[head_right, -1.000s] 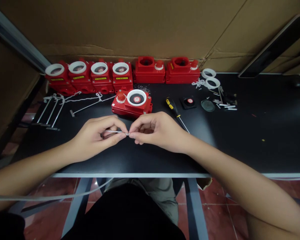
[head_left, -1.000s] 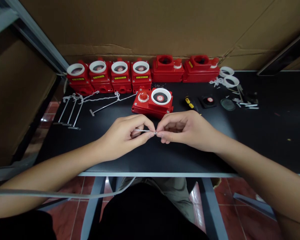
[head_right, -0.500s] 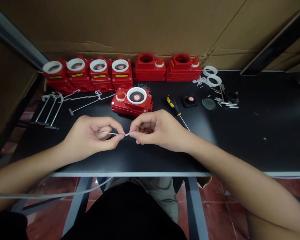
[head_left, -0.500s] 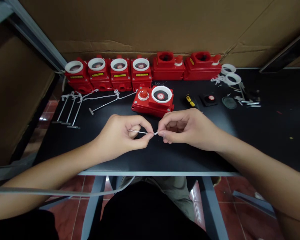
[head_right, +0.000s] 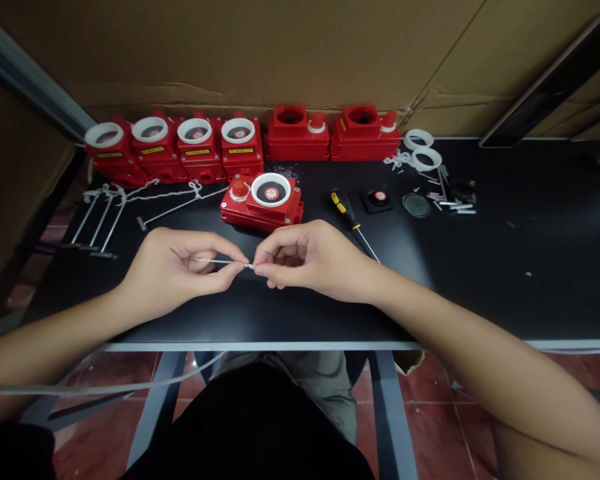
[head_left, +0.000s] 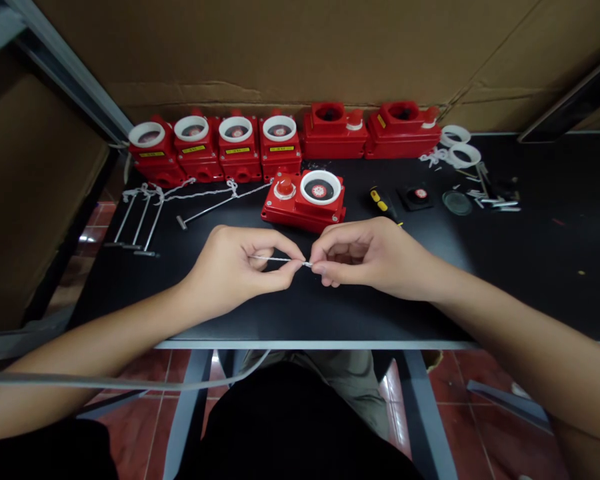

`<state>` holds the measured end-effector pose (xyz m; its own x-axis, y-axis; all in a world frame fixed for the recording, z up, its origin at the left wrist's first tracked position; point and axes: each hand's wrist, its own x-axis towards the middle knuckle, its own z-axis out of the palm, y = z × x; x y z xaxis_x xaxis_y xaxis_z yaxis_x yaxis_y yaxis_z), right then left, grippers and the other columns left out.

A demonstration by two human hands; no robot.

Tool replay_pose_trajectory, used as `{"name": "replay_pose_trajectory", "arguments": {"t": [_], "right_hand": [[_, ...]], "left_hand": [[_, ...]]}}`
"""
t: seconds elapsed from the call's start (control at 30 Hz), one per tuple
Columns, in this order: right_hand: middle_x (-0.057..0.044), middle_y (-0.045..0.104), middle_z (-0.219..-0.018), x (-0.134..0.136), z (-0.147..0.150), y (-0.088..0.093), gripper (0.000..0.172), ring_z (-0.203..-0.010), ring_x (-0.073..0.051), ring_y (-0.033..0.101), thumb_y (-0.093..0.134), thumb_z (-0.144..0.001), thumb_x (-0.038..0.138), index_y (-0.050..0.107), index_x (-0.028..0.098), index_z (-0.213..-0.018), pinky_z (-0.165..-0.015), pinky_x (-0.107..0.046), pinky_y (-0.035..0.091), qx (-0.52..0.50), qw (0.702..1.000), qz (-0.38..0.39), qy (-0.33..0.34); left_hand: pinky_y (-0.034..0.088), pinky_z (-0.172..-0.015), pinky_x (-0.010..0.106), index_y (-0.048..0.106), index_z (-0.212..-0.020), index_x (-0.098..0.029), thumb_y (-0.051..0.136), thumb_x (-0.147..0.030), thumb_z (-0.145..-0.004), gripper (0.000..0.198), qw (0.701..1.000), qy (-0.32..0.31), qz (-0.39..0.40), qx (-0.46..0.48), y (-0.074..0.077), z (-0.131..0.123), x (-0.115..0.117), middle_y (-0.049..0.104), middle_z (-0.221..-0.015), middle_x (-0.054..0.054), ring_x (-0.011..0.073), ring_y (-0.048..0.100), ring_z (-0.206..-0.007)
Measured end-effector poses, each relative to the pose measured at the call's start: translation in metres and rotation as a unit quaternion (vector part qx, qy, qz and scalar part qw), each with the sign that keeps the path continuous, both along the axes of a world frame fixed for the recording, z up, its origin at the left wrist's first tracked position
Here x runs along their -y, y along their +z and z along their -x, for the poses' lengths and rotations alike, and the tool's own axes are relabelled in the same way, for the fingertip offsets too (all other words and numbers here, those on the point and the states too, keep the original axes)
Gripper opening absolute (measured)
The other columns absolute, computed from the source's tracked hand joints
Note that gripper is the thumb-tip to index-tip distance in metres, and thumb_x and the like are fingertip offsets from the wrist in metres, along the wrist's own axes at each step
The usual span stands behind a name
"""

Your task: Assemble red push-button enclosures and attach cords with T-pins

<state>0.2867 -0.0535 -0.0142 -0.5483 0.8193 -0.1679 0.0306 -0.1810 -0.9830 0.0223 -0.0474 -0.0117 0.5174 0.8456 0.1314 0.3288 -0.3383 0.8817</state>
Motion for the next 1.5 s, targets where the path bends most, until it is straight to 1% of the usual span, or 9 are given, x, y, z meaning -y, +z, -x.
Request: {"name": "replay_pose_trajectory", "arguments": {"t": [0.2, 0.43, 0.57, 0.73, 0.8, 0.97, 1.17, 1.27, 1.5], "right_hand": [[-0.004, 0.088, -0.083, -0.003, -0.004, -0.004, 0.032, -0.076, -0.016, 0.081, 0.112, -0.077, 0.028, 0.091, 0.018, -0.098, -0.077, -0.028, 0.066, -0.013, 1.0, 0.009, -0.027], [-0.008, 0.092, -0.098, -0.004, -0.01, 0.003, 0.032, -0.095, -0.024, 0.091, 0.108, -0.085, 0.036, 0.091, 0.019, -0.105, -0.095, -0.04, 0.075, 0.016, 0.999, -0.024, -0.045], [-0.007, 0.091, -0.098, -0.002, -0.009, 0.004, 0.028, -0.092, -0.023, 0.089, 0.107, -0.085, 0.037, 0.091, 0.021, -0.101, -0.093, -0.039, 0.075, 0.036, 0.995, -0.059, -0.065], [-0.003, 0.091, -0.103, 0.0, -0.005, 0.0, 0.015, -0.1, -0.02, 0.088, 0.102, -0.086, 0.028, 0.09, 0.025, -0.095, -0.101, -0.036, 0.073, 0.041, 0.985, -0.129, -0.106], [-0.002, 0.091, -0.102, 0.001, -0.004, -0.001, 0.012, -0.099, -0.019, 0.087, 0.099, -0.087, 0.025, 0.089, 0.025, -0.094, -0.098, -0.033, 0.073, 0.032, 0.984, -0.134, -0.11], [-0.001, 0.087, -0.097, 0.004, -0.001, -0.003, 0.024, -0.093, -0.015, 0.084, 0.105, -0.08, 0.019, 0.085, 0.022, -0.093, -0.09, -0.026, 0.071, -0.013, 0.985, -0.134, -0.107], [-0.003, 0.084, -0.096, 0.006, 0.003, -0.001, 0.031, -0.09, -0.017, 0.081, 0.111, -0.079, 0.03, 0.084, 0.023, -0.092, -0.088, -0.03, 0.071, -0.017, 0.987, -0.125, -0.097], [-0.003, 0.084, -0.096, 0.007, 0.003, 0.0, 0.032, -0.089, -0.018, 0.08, 0.111, -0.08, 0.037, 0.083, 0.024, -0.09, -0.085, -0.031, 0.07, -0.012, 0.988, -0.13, -0.088], [-0.002, 0.084, -0.092, 0.006, 0.001, 0.002, 0.03, -0.077, -0.016, 0.074, 0.112, -0.082, 0.039, 0.085, 0.026, -0.086, -0.073, -0.032, 0.062, -0.023, 0.984, -0.163, -0.074]], "left_hand": [[0.016, -0.056, 0.029, 0.089, -0.094, -0.018, 0.084, -0.027, -0.093, 0.01, 1.0, 0.01, 0.012, 0.012, 0.0, 0.002, -0.007, 0.026, -0.058, -0.012, 0.0079, 0.019, -0.054], [0.014, -0.055, 0.028, 0.091, -0.097, -0.017, 0.086, -0.032, -0.091, 0.017, 0.999, 0.032, 0.037, 0.021, 0.0, 0.001, -0.011, 0.026, -0.056, -0.013, 0.0076, 0.018, -0.055], [0.015, -0.054, 0.026, 0.091, -0.095, -0.014, 0.086, -0.034, -0.088, 0.021, 0.997, 0.033, 0.06, 0.026, 0.001, -0.002, -0.012, 0.027, -0.056, -0.013, 0.0068, 0.019, -0.054], [0.017, -0.053, 0.025, 0.089, -0.093, -0.012, 0.082, -0.033, -0.088, 0.022, 0.995, 0.03, 0.095, 0.026, 0.002, -0.005, -0.012, 0.028, -0.056, -0.013, 0.0068, 0.021, -0.054], [0.018, -0.053, 0.025, 0.089, -0.093, -0.012, 0.081, -0.032, -0.089, 0.022, 0.995, 0.029, 0.095, 0.027, 0.001, -0.005, -0.011, 0.028, -0.056, -0.013, 0.0067, 0.021, -0.054], [0.018, -0.054, 0.026, 0.088, -0.093, -0.014, 0.081, -0.032, -0.09, 0.019, 0.998, 0.029, 0.062, 0.015, -0.003, -0.006, -0.009, 0.029, -0.057, -0.013, 0.0073, 0.022, -0.055], [0.02, -0.057, 0.028, 0.086, -0.093, -0.019, 0.081, -0.029, -0.094, 0.011, 1.0, 0.008, 0.016, 0.004, -0.008, -0.006, -0.005, 0.03, -0.058, -0.012, 0.009, 0.022, -0.055], [0.021, -0.058, 0.029, 0.086, -0.094, -0.02, 0.081, -0.028, -0.095, 0.01, 1.0, 0.007, 0.015, 0.007, -0.008, -0.006, -0.004, 0.03, -0.059, -0.012, 0.0096, 0.022, -0.056], [0.021, -0.057, 0.03, 0.088, -0.096, -0.018, 0.082, -0.028, -0.097, 0.012, 0.999, 0.011, 0.039, 0.029, -0.007, -0.006, -0.002, 0.031, -0.059, -0.011, 0.0096, 0.024, -0.057]]}}
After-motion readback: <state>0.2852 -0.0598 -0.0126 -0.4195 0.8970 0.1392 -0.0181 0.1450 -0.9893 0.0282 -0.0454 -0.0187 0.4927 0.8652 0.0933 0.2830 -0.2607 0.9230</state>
